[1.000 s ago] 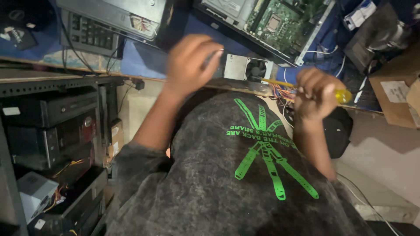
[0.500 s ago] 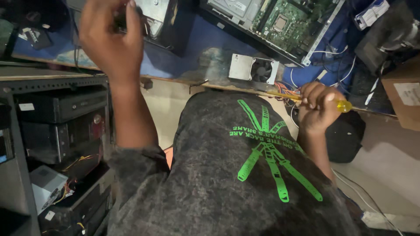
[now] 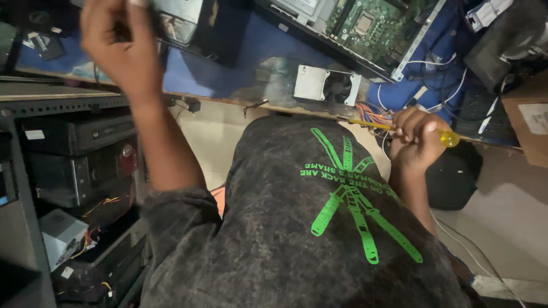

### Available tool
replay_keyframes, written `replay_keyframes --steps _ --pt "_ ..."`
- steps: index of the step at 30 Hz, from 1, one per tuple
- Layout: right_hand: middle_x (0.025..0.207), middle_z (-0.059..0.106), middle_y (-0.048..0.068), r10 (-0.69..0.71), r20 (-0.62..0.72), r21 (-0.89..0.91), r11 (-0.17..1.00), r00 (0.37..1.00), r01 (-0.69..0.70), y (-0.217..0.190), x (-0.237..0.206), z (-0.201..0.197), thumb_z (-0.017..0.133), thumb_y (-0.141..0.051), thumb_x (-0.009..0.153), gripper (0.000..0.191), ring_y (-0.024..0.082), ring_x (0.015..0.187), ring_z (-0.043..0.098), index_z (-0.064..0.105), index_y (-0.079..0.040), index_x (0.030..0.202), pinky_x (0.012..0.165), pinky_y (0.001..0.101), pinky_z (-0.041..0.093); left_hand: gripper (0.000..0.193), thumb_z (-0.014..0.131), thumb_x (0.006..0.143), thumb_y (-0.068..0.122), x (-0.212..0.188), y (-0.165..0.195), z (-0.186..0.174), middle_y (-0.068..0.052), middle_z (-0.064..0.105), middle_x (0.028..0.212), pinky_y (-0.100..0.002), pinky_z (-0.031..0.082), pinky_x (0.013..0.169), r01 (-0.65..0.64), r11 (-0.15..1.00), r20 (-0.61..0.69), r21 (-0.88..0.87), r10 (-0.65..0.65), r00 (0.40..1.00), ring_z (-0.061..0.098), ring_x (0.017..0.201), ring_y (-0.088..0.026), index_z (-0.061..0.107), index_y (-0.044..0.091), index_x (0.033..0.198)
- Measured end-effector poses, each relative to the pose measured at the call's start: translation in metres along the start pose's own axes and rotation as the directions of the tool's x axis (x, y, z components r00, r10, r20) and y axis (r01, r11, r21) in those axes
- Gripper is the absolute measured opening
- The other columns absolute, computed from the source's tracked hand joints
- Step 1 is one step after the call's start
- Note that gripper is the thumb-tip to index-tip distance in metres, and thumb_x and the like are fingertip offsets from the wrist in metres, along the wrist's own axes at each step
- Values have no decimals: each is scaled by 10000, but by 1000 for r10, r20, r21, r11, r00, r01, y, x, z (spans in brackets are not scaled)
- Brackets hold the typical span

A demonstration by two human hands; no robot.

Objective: The person uses a yellow-handled screwdriver to unscrew fasteners from an open desktop computer case on a workbench. They reposition the case, work around a fan and power supply area, and handle small screws and internal components while loosening parts of the machine.

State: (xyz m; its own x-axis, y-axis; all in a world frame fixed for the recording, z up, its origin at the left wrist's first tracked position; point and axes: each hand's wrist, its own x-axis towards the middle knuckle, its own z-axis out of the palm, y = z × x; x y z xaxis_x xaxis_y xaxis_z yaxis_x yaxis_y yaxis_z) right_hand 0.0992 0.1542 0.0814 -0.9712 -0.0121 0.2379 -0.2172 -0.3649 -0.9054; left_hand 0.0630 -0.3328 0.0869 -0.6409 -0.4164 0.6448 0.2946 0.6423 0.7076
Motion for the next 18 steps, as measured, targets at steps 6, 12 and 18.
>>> replay_keyframes --steps 6,12,18 --pt "586 368 44 12 -13 -8 1000 1000 -12 11 -13 -12 587 -324 1060 464 180 555 394 354 -120 714 607 338 367 174 664 1130 167 -26 -17 -14 -35 630 1045 -276 442 769 37 973 -127 -227 -67 990 536 886 -121 678 5 1192" --pt "576 354 22 25 -16 59 998 1000 -24 3 -20 -34 578 -339 1072 470 162 582 391 345 -141 716 646 332 346 104 605 1005 9 -80 19 22 -131 626 919 -411 469 794 -389 898 -66 206 410 910 596 858 -270 604 40 1104" --pt "583 342 16 6 -60 73 997 998 -2 -24 -25 -62 562 -337 1081 459 149 595 386 343 -140 729 633 317 334 664 818 901 220 -176 50 128 -216 534 1426 -489 449 1095 -61 996 652 63 5 758 507 1327 -412 504 58 1462"
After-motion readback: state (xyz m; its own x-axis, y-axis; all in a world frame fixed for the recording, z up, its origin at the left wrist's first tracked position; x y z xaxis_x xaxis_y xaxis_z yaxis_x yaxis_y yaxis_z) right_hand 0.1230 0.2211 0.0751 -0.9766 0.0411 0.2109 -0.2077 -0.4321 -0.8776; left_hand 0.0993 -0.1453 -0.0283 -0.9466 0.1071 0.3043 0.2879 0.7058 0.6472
